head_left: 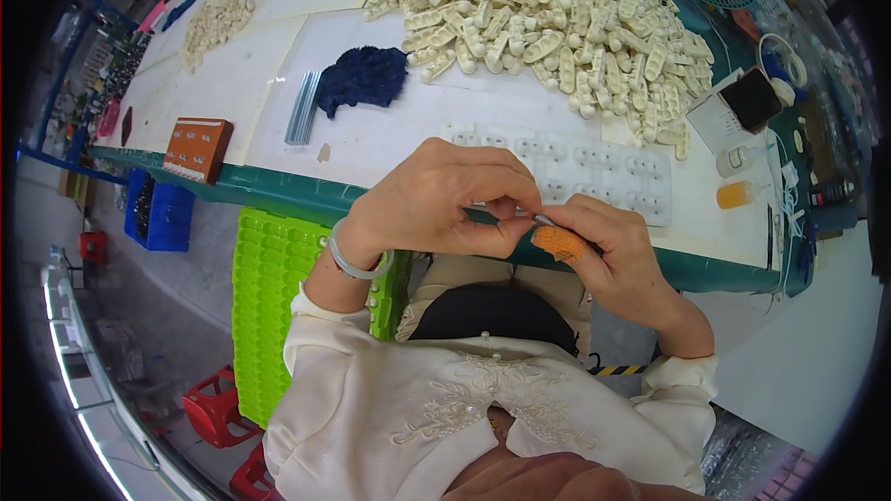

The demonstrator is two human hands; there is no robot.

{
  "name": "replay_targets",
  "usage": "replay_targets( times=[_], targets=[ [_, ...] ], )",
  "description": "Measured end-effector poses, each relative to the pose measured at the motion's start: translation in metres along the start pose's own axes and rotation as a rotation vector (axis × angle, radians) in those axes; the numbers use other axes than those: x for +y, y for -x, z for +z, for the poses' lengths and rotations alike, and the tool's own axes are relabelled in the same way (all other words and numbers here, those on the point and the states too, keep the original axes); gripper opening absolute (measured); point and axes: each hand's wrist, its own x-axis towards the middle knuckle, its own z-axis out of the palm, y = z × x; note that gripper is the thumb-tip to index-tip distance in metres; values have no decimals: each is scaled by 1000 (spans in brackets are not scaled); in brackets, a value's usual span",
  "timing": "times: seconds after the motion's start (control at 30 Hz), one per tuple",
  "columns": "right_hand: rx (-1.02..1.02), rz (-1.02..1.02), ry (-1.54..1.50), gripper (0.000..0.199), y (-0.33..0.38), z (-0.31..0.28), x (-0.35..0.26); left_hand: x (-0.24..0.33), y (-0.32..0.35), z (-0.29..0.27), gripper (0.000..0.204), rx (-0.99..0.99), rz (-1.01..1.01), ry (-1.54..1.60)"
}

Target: The recorder is assembling small plastic housing components by applying adhesive and fitting parts together.

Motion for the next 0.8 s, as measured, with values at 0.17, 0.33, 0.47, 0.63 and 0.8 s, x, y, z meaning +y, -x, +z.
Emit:
replay_targets(
  times=[0.17, 0.33, 0.47, 0.63, 0.8],
  targets=[
    [105, -20, -165, 22, 27, 0, 4, 19, -4, 20, 18, -4, -61, 87],
    [204, 158, -645, 19, 56, 9, 19, 8, -1, 65, 19, 62, -57, 268],
    [293, 115, -996, 25, 74, 20, 40, 13, 1, 97, 19, 56, -174, 476],
    [404, 92, -989, 29, 90, 27, 53, 21, -2, 124, 16, 114, -343, 731],
    [421, 194, -872, 22, 98, 17, 51, 24, -1, 136, 18, 131, -414, 836]
  ],
)
